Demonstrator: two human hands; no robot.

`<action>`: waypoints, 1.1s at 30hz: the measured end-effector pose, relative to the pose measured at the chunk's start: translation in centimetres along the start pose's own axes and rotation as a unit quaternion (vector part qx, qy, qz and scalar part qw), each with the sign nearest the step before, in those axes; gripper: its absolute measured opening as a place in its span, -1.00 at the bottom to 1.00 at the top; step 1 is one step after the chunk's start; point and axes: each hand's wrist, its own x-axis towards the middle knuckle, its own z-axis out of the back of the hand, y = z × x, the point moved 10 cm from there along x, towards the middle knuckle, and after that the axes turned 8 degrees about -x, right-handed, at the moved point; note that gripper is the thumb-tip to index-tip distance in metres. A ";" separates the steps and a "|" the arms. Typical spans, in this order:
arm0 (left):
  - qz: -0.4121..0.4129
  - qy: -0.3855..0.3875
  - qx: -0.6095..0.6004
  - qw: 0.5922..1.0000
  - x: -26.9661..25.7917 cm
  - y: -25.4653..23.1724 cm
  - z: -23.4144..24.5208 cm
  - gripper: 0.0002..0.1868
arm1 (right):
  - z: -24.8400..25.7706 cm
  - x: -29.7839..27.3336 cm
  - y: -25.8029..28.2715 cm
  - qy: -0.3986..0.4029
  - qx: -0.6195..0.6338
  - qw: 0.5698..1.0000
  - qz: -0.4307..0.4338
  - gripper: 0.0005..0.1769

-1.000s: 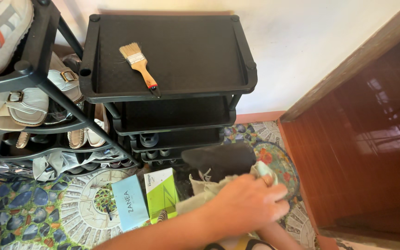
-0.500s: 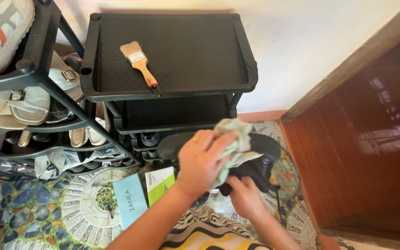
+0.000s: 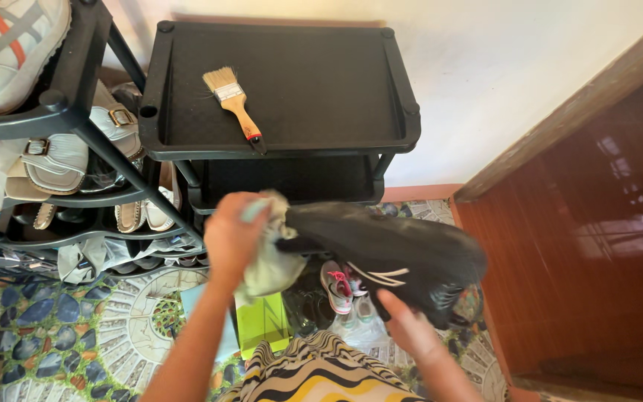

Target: The person cleans a black sneaker and a grey sneaker with pink laces using a brush and a cloth. They wipe the black sneaker with a cloth, brush it, and then repeat the process on the grey sneaker, focusing on the sole and upper surfaces.

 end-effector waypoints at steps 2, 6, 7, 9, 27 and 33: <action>0.212 -0.034 -0.223 0.951 0.1 5.9 1.2 -0.77 | 1.2 0.3 0.7 0.031 0.004 0.996 0.088 -0.50; 0.281 -0.026 -0.382 0.880 1.7 4.0 2.2 -0.66 | 0.0 0.1 4.6 0.057 -0.268 0.946 0.175 -0.42; 0.275 0.003 -0.426 0.862 2.2 2.6 2.0 -0.62 | -0.5 -0.1 5.8 0.057 -0.279 0.939 0.195 -0.42; 0.259 0.062 -0.510 0.818 3.1 -0.3 1.2 -0.53 | -1.2 -0.4 7.6 0.053 -0.291 0.927 0.230 -0.42; -0.097 0.222 -0.283 0.928 -4.4 -16.3 -3.1 -0.63 | -2.7 2.1 6.9 0.154 -0.174 0.967 0.102 -0.43; -0.278 0.307 -0.268 0.870 -6.5 -21.1 -2.1 -0.64 | -3.2 2.4 8.5 0.220 -0.177 0.955 0.088 -0.43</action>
